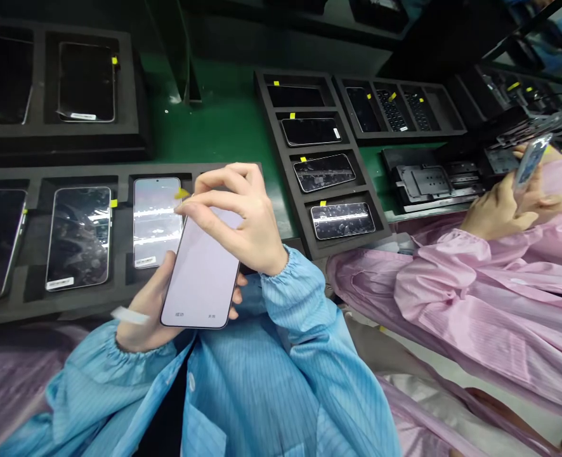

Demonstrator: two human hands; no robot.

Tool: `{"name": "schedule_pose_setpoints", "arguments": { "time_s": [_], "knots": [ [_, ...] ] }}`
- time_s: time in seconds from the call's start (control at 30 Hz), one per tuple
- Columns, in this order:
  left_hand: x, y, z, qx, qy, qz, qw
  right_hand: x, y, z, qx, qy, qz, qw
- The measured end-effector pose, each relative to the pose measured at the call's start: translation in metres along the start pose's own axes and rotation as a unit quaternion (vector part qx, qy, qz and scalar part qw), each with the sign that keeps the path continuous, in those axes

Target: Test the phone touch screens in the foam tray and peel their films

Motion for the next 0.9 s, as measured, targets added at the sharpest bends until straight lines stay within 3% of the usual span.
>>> {"name": "schedule_pose_setpoints", "arguments": {
  "time_s": [0.13,0.53,0.9],
  "knots": [
    [0.003,0.001,0.004,0.001,-0.032,0.022,0.999,-0.007,0.008,0.01,0.009,0.036,0.016,0.999],
    [0.01,0.008,0.011,0.016,-0.031,0.054,0.998,-0.002,0.026,0.028,0.093,0.128,-0.044,0.986],
    [0.022,0.009,0.016,0.022,-0.044,0.083,0.995,0.009,0.033,0.026,0.101,0.105,0.001,0.989]
  ]
}}
Point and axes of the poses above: each hand's wrist, its own z-axis away from the middle knuckle, its own x-axis out of the palm, y = z × x, the point moved 6 cm from there along -z, towards the middle knuckle, and after that the axes turned 13 degrees about -x, right-handed, at the moved point
